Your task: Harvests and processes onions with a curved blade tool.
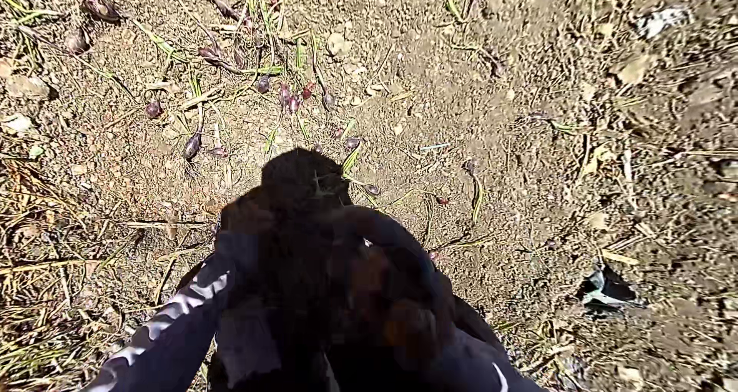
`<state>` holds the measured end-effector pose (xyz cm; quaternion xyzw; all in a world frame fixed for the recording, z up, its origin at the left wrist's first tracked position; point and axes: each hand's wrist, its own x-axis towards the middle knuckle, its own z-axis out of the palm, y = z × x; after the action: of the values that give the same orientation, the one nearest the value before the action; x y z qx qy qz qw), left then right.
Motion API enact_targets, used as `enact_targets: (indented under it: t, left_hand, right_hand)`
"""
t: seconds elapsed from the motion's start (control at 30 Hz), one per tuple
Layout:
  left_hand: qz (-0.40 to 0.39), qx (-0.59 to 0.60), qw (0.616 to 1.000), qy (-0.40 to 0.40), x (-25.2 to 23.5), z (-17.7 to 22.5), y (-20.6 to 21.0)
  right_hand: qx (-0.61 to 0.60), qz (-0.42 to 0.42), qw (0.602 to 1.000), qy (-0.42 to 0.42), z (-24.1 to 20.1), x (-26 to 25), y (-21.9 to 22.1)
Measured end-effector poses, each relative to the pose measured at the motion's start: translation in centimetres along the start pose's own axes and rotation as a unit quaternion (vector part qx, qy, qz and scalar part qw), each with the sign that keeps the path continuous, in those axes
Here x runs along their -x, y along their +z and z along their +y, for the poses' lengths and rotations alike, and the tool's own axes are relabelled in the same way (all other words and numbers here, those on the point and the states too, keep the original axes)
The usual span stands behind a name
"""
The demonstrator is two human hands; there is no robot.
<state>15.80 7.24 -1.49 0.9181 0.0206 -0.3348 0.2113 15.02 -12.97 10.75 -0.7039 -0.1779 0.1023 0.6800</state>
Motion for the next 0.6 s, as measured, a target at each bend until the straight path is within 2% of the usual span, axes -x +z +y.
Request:
enact_targets:
  t: [0.03,0.07,0.1,0.13,0.17,0.23,0.3,0.37,0.43,0.53,0.6]
  left_hand:
    - [0.126,0.004,0.991,0.051,0.0,-1.4,0.2]
    - [0.263,-0.002,0.961,0.091,-0.7,-2.8,0.2]
    - [0.341,-0.002,0.936,0.083,-1.6,-3.8,-1.1]
    - [0.379,-0.01,0.924,0.052,-2.7,-4.9,-2.8]
    - [0.353,-0.007,0.936,0.001,-3.4,-5.7,-4.7]
    - [0.293,-0.011,0.954,-0.066,-4.8,-6.6,-7.8]
    - [0.266,-0.034,0.961,-0.073,-4.4,-5.6,-9.1]
    - [0.282,-0.054,0.957,-0.029,-3.1,-4.2,-8.7]
    - [0.295,-0.06,0.953,0.011,-2.2,-3.4,-7.5]
    - [0.243,-0.045,0.968,-0.046,-3.4,-3.9,-7.5]
    - [0.208,-0.034,0.975,-0.067,-4.2,-3.9,-8.1]
  right_hand:
    - [0.008,-0.006,1.0,-0.003,-0.3,1.6,-1.9]
    - [0.036,-0.006,0.999,-0.008,-0.1,2.9,-3.4]
    - [0.074,-0.003,0.997,-0.012,0.6,3.6,-4.3]
    - [0.103,0.003,0.995,-0.007,1.7,3.9,-4.6]
    - [0.116,0.014,0.993,0.011,2.2,3.9,-4.7]
    - [0.106,0.038,0.993,0.038,0.4,2.8,-4.7]
    - [0.026,0.057,0.998,0.024,-2.3,3.1,-5.4]
    - [-0.046,0.024,0.998,-0.035,-2.2,5.4,-7.4]
    - [-0.011,-0.002,0.999,-0.048,-0.7,5.8,-7.5]
    - [0.109,0.008,0.994,0.015,2.1,1.5,-4.1]
    - [0.142,0.007,0.989,0.045,2.7,0.8,-3.4]
